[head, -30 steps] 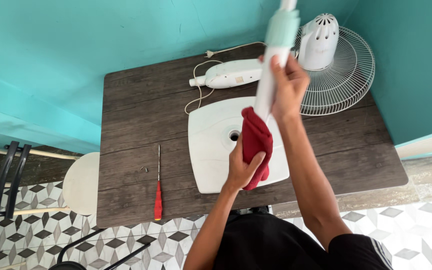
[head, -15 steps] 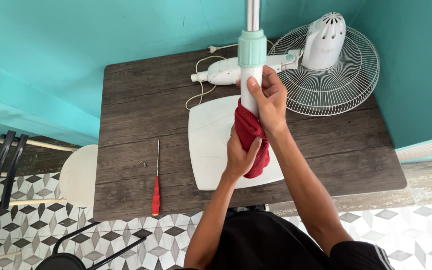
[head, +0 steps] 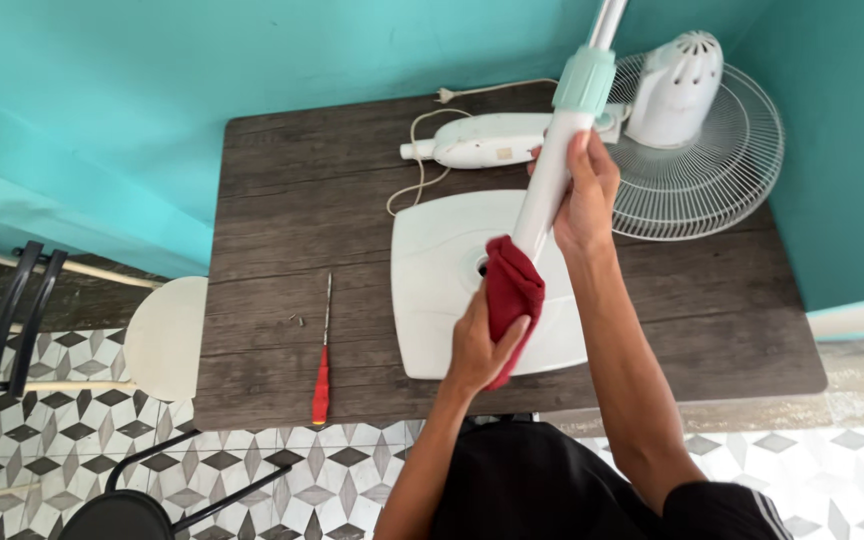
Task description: The person uses a red-handled screwdriver to tighten screws on the base of a standing fan. They then wipe the fan pole with a red cloth and attach the fan head to the pole, completing the assembly.
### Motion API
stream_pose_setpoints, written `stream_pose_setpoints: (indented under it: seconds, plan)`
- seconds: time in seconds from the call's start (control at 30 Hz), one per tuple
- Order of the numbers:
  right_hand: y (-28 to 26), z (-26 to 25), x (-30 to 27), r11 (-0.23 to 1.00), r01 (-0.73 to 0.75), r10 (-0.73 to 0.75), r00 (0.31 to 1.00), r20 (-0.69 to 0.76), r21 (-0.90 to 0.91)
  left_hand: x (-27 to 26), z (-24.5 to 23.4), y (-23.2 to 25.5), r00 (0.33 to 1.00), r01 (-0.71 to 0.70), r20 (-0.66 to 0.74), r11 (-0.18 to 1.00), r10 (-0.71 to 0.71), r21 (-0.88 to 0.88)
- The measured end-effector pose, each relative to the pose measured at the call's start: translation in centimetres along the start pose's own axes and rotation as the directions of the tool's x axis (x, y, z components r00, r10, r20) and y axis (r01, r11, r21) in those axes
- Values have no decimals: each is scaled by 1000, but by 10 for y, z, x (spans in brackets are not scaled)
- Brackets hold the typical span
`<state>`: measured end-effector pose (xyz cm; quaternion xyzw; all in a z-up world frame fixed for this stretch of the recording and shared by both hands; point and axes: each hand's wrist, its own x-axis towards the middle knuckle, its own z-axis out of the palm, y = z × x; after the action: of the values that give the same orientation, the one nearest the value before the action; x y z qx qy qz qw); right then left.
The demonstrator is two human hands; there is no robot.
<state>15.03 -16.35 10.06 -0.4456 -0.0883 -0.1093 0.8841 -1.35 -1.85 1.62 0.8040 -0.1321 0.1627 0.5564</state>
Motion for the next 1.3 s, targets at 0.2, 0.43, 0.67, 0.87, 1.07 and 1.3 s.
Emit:
stream_pose_setpoints:
  seconds: [0.2, 0.43, 0.67, 0.87, 1.07, 1.3]
  plan:
    - [10, -4, -13, 987, -128, 127, 992, 15, 97, 17, -12, 1, 990, 112, 76, 988, -120, 103]
    - [29, -4, -43, 880, -370, 352, 929, 112, 298, 59, -23, 14, 997, 57, 35, 989, -63, 137]
    - [37, -13, -49, 838, -388, 349, 921, 171, 384, 58, -17, 13, 992, 115, 31, 984, -120, 137]
    - [26, -21, -29, 952, -231, 218, 972, 82, 201, 11, -6, 2, 995, 60, 71, 991, -69, 115]
    - [29, -8, -39, 951, -280, 274, 960, 57, 129, 1, -3, -11, 994, 56, 85, 987, -69, 148]
    - [15, 0, -53, 912, -394, 373, 912, 174, 113, 35, -11, 3, 996, 33, 79, 986, -47, 166]
